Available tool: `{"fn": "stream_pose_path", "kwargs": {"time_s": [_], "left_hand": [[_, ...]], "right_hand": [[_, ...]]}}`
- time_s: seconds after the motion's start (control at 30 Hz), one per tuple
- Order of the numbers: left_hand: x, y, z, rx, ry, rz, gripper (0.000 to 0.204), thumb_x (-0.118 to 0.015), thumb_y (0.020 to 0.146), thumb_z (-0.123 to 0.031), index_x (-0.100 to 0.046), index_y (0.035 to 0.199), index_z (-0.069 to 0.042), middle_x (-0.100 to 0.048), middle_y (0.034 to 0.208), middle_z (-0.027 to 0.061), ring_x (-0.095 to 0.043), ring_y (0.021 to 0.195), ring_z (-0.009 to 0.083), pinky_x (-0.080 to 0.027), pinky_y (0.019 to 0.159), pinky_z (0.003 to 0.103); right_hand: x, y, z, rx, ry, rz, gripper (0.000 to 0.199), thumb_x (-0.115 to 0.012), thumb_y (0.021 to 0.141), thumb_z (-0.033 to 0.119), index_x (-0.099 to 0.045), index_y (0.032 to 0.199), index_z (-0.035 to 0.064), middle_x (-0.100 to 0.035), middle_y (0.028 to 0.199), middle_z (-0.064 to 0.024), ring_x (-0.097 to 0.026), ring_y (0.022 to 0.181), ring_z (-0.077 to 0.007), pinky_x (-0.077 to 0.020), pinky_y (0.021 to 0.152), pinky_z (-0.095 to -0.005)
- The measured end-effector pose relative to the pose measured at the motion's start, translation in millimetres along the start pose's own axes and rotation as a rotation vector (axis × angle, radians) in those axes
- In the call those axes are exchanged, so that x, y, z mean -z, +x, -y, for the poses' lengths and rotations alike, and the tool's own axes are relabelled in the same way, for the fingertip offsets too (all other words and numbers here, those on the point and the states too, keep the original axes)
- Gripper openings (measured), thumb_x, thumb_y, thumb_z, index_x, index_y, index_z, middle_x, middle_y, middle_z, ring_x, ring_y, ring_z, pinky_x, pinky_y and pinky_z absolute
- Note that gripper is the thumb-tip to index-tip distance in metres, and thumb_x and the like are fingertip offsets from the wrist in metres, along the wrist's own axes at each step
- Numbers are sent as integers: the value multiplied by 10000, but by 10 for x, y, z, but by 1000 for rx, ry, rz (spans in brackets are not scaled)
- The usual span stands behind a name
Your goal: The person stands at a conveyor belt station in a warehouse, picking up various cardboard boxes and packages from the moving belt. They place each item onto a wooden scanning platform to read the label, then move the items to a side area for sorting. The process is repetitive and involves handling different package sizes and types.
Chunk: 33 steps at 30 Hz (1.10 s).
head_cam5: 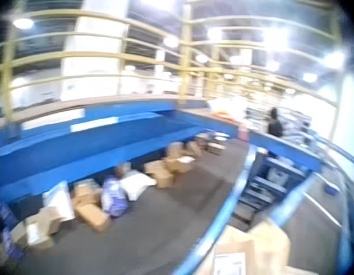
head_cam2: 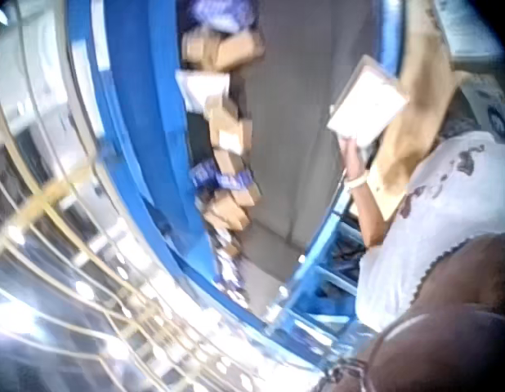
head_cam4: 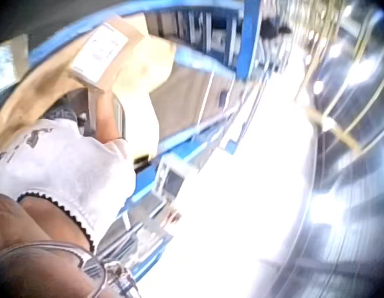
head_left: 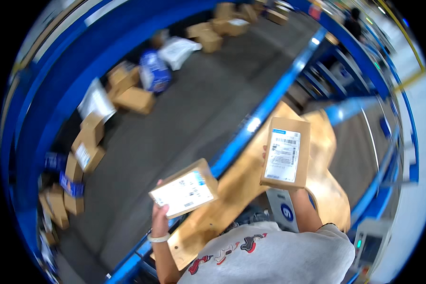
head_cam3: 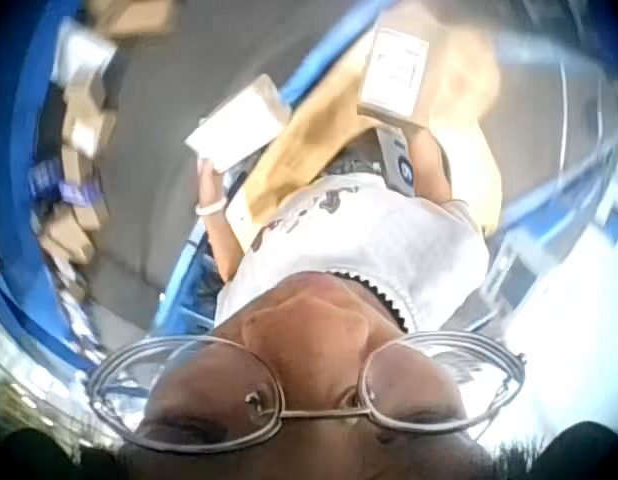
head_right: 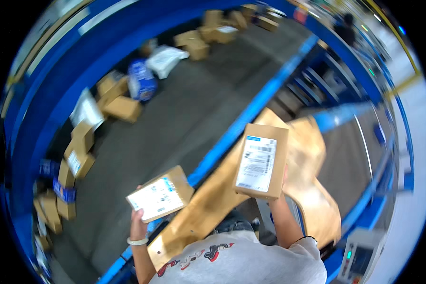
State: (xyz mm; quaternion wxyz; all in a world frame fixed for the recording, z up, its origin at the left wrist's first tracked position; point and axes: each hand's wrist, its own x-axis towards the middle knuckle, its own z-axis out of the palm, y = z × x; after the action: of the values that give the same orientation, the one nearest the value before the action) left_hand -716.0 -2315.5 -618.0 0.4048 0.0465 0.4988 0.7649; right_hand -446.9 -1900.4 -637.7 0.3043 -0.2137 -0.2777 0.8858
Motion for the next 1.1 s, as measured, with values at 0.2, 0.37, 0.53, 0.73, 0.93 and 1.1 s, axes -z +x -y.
{"fn": "stream_pose_path", "kwargs": {"time_s": [0.2,0.37,0.53,0.73,0.93,1.1], "left_hand": [[-2024,1025,925,443,312,242,828,-727,938,-371,-317,1589,-67,-530,1459,145,-600,1227,233,-571,859,352],[-3000,1476,1458,296,792,301,880,-732,942,-412,-283,1617,-71,-565,1435,202,-607,1254,287,-550,922,394],[-3115,1614,1716,79,934,286,856,-692,974,-392,-233,1637,-105,-580,1428,249,-622,1258,313,-508,991,367],[-3638,1616,1673,51,945,280,792,-639,1010,-355,-210,1652,-181,-612,1404,186,-670,1134,236,-546,849,311],[-4147,2096,2040,29,877,465,768,-682,995,-267,-280,1615,-59,-556,1459,201,-617,1236,269,-489,1013,353],[-4960,2250,2570,260,746,671,790,-722,945,-272,-332,1565,25,-524,1469,265,-555,1328,343,-460,1079,404]], "right_hand": [[1345,-1557,979,606,131,-680,639,-503,1021,501,-501,1454,32,-579,1417,-174,-555,1313,-311,-453,1106,-445],[2501,-2507,781,637,13,-1336,767,-617,961,573,-423,1484,47,-570,1372,-195,-609,1181,-304,-517,978,-425],[1593,-2216,911,466,-372,-1550,795,-682,936,572,-362,1476,84,-584,1130,-172,-635,614,-223,-497,441,-316],[2677,-1142,2163,665,-274,-1397,675,-668,949,572,-480,1247,-4,-586,722,-99,-535,440,-177,-452,378,-313],[3183,-1010,2921,235,-339,-1298,623,-667,908,667,-536,1100,89,-428,662,9,-527,611,-182,-497,564,-331],[1624,-962,1841,-86,16,-974,521,-651,973,558,-585,1142,70,-678,941,-101,-693,892,-279,-596,766,-442]]}}
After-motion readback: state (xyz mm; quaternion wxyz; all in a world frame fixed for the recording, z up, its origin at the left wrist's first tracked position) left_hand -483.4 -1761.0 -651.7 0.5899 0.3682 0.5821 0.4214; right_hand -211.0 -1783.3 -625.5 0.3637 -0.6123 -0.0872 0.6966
